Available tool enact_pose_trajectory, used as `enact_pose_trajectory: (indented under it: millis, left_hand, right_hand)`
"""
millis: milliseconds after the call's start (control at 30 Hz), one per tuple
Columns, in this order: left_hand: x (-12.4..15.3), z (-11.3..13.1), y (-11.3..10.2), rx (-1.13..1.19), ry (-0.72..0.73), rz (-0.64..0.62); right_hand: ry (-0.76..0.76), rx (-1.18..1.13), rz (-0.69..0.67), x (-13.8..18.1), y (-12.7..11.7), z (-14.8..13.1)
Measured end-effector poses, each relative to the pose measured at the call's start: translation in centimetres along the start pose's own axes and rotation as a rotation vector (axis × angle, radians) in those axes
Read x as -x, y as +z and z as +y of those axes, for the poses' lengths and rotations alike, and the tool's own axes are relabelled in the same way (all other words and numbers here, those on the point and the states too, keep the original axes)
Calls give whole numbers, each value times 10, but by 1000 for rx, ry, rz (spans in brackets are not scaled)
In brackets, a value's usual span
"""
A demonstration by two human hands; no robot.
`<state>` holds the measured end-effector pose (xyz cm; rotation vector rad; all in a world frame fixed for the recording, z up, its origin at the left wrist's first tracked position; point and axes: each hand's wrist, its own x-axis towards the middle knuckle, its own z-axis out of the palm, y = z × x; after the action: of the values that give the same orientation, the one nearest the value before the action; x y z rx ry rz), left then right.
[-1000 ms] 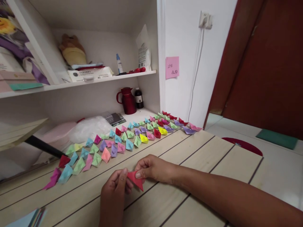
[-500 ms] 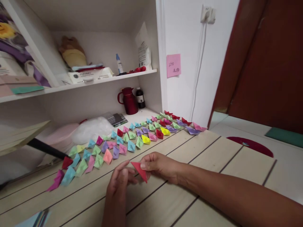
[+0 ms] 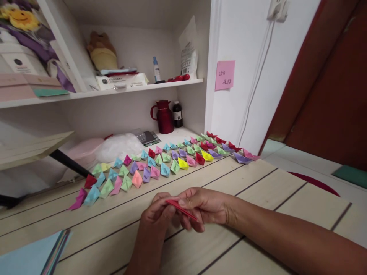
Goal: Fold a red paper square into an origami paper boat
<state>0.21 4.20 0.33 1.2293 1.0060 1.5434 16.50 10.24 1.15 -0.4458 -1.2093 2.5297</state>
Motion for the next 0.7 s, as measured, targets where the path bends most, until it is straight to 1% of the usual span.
enact_pose_trajectory:
  millis: [100,167,200,267,333,367,433,567,633,700]
  left_hand:
    - [0,1,2,31,-11,52]
    - [1,1,2,14,-32,82]
    - [1,1,2,-6,-49,95]
    - [1,0,2,-50,-92,121]
    - [0,-1,0,-91,-125,144]
    - [0,-1,-1,-108,-135,148]
    - [-1,-1,-4,-121,-169,139]
    - [1,1,-6,-82,-308,64]
    - [2,3,-5,-93,-322,52]
    - [2,4,-4,-111,-306,56]
  right_hand:
    - [9,38,42,-3,4,3]
    - [-23,106,142,-4,8,5]
    - [-62,165,214,-5,9,5]
    - [-185,298,365,-4,11,3]
    - [-307,392,461,-1,10,-3]
    - [-342,409,473,2,10,-7]
    - [-330,446,455,7,9,-14]
    - [-316,655,395,15,12,-18]
    - [-288,724,383,16,15,-14]
    - [-241,784,402,15,16,-10]
